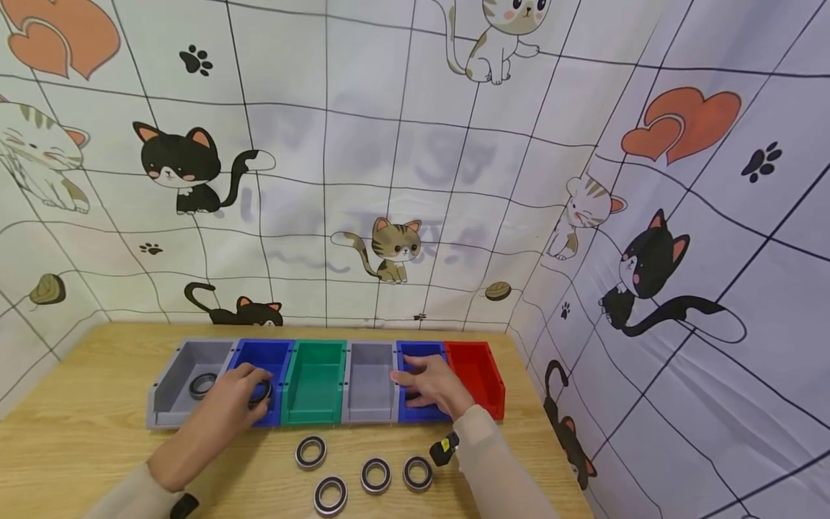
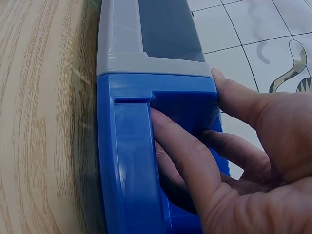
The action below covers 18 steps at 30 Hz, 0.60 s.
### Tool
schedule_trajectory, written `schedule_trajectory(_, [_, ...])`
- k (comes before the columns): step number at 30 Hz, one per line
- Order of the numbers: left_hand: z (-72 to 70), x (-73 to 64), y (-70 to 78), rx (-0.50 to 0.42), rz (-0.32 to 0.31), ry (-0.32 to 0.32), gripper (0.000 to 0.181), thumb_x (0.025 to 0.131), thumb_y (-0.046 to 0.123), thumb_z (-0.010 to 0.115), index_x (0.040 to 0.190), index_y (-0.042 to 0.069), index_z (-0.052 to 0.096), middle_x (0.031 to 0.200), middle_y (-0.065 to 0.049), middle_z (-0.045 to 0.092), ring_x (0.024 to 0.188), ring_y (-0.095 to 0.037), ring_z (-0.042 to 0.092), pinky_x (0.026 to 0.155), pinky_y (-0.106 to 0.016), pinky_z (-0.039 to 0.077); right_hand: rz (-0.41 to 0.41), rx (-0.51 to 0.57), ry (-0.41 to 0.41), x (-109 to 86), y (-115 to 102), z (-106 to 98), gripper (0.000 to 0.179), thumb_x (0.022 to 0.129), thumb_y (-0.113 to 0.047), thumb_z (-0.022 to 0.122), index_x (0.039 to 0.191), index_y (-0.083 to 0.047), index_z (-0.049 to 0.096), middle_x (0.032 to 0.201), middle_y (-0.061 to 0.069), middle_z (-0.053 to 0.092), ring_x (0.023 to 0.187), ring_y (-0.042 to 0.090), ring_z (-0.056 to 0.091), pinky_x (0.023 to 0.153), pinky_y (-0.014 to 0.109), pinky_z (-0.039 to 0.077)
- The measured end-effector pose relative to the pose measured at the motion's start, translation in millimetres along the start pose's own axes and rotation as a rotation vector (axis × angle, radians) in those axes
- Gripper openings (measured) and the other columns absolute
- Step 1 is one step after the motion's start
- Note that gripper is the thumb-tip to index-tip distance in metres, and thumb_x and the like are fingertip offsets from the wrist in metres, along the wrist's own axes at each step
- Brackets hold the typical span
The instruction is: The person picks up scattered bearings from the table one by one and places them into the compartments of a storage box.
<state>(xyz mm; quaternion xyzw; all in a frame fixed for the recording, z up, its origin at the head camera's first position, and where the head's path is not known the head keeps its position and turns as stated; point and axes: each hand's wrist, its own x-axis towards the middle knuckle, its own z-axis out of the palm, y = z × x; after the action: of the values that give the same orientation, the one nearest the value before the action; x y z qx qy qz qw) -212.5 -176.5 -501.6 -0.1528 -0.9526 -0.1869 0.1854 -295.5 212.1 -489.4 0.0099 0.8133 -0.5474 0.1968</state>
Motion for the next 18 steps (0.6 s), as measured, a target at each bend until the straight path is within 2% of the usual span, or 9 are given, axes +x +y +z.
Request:
schedule_trajectory(10, [13.0, 11.3, -5.5, -0.015, -0.012, -0.002, 0.031, 0.092, -0.004, 0.092, 0.121, -0.004, 0.082, 0.116, -0.022, 0.078, 0.107, -0.046, 0.077, 0.09, -0.058, 0.071, -0.001, 0.002, 0.003, 0.6, -0.9, -0.3, 0.086, 0.104, -0.031, 0.091, 0.175, -0.003, 0.051, 0.156, 0.028, 0.071, 0.129, 0.043, 0.081, 0.095, 0.052, 0.074])
schedule_trajectory(16, [26.7, 17.6, -14.3, -0.019, 0.02, 0.021, 0.029, 0.087, -0.009, 0.094, 0.111, -0.005, 0.078, 0.104, -0.021, 0.074, 0.093, -0.042, 0.073, 0.078, -0.06, 0.067, -0.002, -0.011, 0.004, 0.5, -0.3, 0.4, 0.086, 0.104, -0.032, 0.091, 0.175, -0.004, 0.051, 0.156, 0.027, 0.072, 0.129, 0.042, 0.082, 0.094, 0.05, 0.074])
schedule_trajectory(18, [31.1, 21.1, -16.5, -0.017, 0.007, 0.001, 0.026, 0.088, -0.009, 0.093, 0.109, -0.005, 0.077, 0.102, -0.021, 0.073, 0.09, -0.041, 0.072, 0.076, -0.06, 0.066, -0.001, -0.009, 0.004, 0.6, 0.3, 0.5, 0.086, 0.104, -0.033, 0.091, 0.175, -0.004, 0.051, 0.157, 0.028, 0.071, 0.13, 0.043, 0.081, 0.094, 0.05, 0.074])
